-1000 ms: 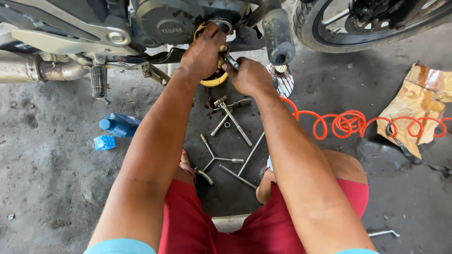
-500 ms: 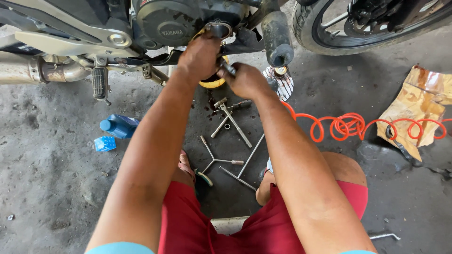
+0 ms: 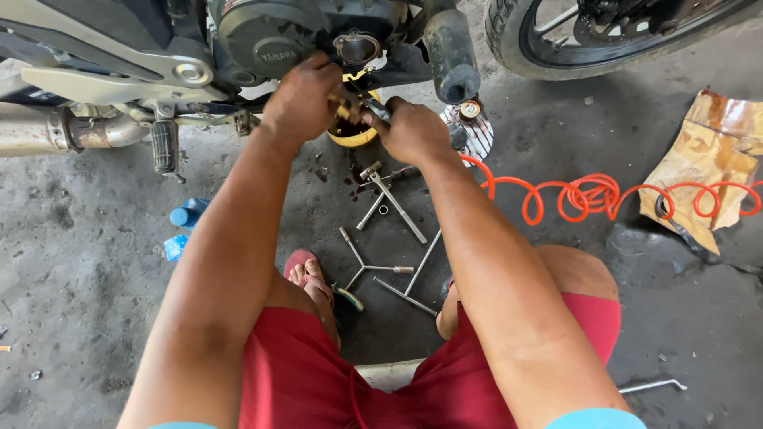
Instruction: The person removes a circular engine cover from a motorcycle, wipes it with a cloth, and uses a screwdriver to clean the inside. They then pour a red liquid from a bottle into a small container and use a spray tool to clean the engine cover.
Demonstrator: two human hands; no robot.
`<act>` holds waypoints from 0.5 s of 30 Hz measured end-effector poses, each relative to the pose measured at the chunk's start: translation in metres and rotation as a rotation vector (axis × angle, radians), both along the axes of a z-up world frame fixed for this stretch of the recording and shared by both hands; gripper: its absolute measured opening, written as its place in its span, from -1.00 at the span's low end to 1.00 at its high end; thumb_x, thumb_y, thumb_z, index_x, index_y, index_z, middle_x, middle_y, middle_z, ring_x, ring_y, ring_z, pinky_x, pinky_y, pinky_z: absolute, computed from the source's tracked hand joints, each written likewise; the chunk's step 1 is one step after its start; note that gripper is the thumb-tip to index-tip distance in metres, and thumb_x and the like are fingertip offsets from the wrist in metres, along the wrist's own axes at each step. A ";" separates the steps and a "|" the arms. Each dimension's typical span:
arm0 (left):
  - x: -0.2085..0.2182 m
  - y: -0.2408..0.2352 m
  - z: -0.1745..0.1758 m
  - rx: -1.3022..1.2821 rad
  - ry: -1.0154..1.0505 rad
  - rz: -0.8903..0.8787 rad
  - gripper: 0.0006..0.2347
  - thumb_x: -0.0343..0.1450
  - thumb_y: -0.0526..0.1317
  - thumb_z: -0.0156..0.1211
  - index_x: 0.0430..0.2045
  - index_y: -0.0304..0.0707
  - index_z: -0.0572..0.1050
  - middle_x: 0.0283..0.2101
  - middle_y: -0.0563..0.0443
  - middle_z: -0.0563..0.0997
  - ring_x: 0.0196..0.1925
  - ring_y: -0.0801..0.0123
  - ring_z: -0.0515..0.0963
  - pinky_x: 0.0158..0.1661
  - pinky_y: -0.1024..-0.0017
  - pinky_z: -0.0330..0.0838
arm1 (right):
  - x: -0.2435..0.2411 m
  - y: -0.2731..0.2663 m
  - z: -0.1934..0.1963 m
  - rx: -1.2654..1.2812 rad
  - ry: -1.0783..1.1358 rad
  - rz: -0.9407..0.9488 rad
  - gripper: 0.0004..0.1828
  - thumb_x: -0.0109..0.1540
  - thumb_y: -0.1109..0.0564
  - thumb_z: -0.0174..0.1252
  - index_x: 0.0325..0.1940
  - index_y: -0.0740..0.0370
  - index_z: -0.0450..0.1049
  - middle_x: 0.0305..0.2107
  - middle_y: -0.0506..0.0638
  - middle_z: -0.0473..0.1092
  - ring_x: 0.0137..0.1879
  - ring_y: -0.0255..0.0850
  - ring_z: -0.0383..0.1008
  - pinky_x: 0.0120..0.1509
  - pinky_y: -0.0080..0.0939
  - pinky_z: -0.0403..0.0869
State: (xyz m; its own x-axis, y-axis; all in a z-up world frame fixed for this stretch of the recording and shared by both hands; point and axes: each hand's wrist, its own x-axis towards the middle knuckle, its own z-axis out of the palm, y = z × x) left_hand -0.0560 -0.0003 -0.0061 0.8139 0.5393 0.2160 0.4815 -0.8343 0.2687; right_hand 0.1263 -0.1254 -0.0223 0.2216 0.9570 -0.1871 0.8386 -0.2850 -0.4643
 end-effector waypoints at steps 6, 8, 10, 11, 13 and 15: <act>0.039 0.000 -0.042 0.130 -0.044 -0.066 -0.68 0.28 -0.56 0.12 -0.08 -0.48 0.45 0.07 -0.35 0.36 -0.01 -0.19 0.54 -0.12 0.00 0.61 | -0.001 0.004 0.008 -0.097 -0.006 -0.100 -0.68 0.28 -0.02 0.05 0.02 0.20 0.39 -0.09 0.28 0.52 0.06 0.38 0.50 0.00 0.35 0.46; 0.042 0.005 -0.050 0.105 -0.056 -0.045 -0.71 0.27 -0.57 0.04 -0.13 -0.49 0.44 0.07 -0.35 0.37 0.00 -0.24 0.51 -0.12 -0.05 0.53 | -0.005 0.002 0.015 -0.118 0.026 -0.105 -0.60 0.31 -0.15 0.03 0.01 0.20 0.40 -0.08 0.27 0.51 0.06 0.37 0.49 -0.02 0.34 0.45; 0.046 0.007 -0.049 0.091 -0.068 -0.024 -0.73 0.26 -0.58 -0.03 -0.19 -0.49 0.43 0.06 -0.35 0.37 0.01 -0.29 0.47 -0.13 -0.10 0.46 | -0.007 0.004 0.018 -0.126 0.059 -0.111 -0.51 0.35 -0.27 0.01 0.01 0.20 0.41 -0.08 0.27 0.51 0.06 0.35 0.48 -0.04 0.32 0.44; 0.047 0.005 -0.045 0.084 -0.001 0.031 -0.67 0.27 -0.58 -0.01 -0.08 -0.51 0.41 0.13 -0.33 0.35 0.07 -0.26 0.48 -0.15 -0.14 0.51 | -0.008 0.004 0.017 -0.133 0.048 -0.125 -0.50 0.36 -0.29 -0.03 0.04 0.17 0.41 -0.06 0.26 0.51 0.09 0.34 0.48 -0.01 0.32 0.45; 0.047 0.004 -0.046 0.075 0.069 0.081 -0.60 0.28 -0.58 0.02 0.04 -0.53 0.39 0.21 -0.31 0.33 0.13 -0.23 0.48 -0.17 -0.17 0.56 | -0.009 0.003 0.018 -0.144 0.041 -0.143 -0.48 0.37 -0.31 -0.07 0.07 0.14 0.40 -0.04 0.25 0.50 0.11 0.33 0.48 0.02 0.32 0.45; 0.046 0.008 -0.053 0.089 0.060 0.071 -0.67 0.34 -0.50 0.13 0.02 -0.50 0.42 0.23 -0.28 0.32 0.14 -0.21 0.48 -0.06 -0.10 0.54 | -0.011 0.002 0.024 -0.110 0.062 -0.147 -0.35 0.38 -0.44 -0.16 0.01 0.17 0.40 -0.08 0.27 0.51 0.09 0.32 0.48 -0.01 0.31 0.44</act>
